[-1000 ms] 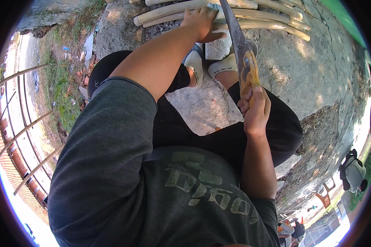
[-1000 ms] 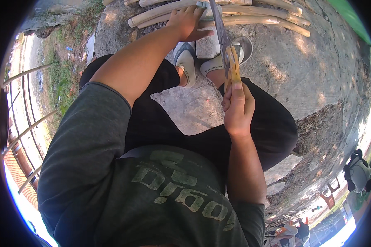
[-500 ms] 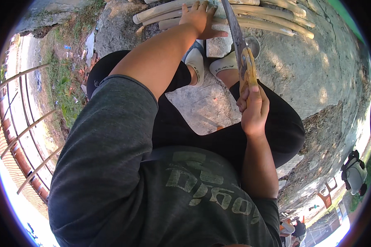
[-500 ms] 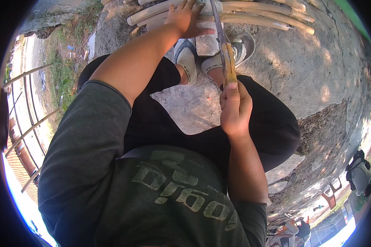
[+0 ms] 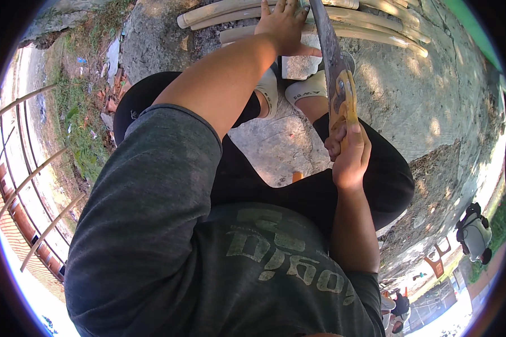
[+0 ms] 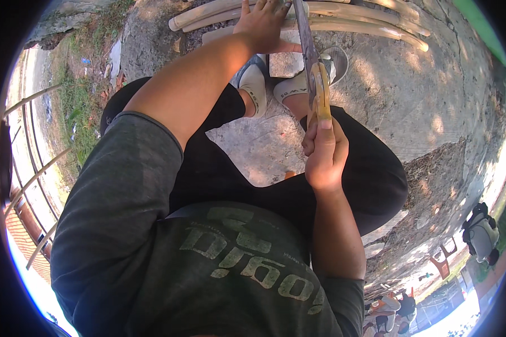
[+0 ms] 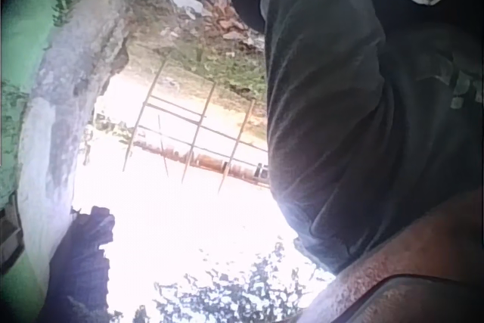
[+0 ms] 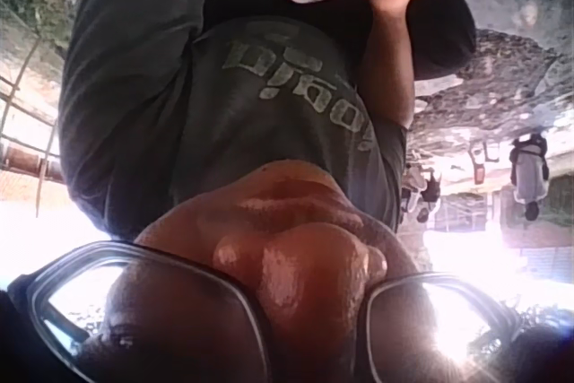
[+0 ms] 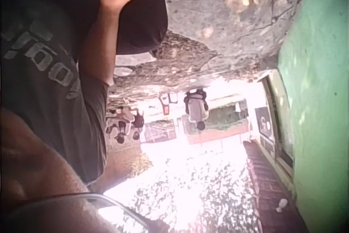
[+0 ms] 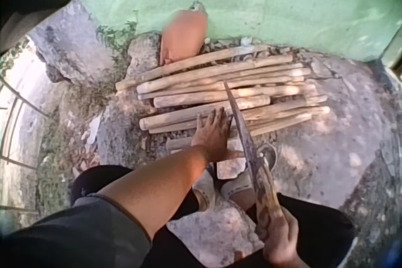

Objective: The recorder uses a hand saw to cut through a piece of bamboo.

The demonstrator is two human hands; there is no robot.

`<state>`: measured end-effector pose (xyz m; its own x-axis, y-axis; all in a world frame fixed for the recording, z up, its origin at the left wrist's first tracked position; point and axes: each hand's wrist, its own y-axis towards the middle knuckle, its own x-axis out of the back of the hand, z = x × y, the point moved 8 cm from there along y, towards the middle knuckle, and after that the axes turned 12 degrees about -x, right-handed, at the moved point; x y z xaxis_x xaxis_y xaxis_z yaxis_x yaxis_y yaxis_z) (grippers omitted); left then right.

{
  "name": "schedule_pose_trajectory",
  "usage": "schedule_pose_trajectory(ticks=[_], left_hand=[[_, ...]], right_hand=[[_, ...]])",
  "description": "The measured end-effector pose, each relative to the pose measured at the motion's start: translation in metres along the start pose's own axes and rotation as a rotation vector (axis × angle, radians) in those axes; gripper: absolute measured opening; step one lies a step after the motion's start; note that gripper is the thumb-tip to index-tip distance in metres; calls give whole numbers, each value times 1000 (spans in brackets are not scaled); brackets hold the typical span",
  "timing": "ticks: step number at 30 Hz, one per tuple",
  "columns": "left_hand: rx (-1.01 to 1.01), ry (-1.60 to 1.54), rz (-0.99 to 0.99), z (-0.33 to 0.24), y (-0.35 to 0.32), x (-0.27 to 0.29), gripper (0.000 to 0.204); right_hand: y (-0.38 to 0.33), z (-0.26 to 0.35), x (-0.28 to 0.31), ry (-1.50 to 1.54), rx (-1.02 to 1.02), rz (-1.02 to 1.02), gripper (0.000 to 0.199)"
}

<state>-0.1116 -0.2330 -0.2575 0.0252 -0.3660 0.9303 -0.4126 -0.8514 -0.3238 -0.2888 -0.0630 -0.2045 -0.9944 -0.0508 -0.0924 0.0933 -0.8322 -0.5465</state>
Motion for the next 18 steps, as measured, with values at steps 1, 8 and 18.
schedule_pose_trajectory(ticks=[1,8,18], left_hand=[[2,-6,-1,1,1,-5,114],[81,198,-260,-8,-3,-23,99],[82,-50,-61,9,-30,36,75]], right_hand=[[0,-1,1,34,-3,-5,43],[0,-2,-5,-91,17,-30,44],[3,-7,5,91,-33,-49,43]])
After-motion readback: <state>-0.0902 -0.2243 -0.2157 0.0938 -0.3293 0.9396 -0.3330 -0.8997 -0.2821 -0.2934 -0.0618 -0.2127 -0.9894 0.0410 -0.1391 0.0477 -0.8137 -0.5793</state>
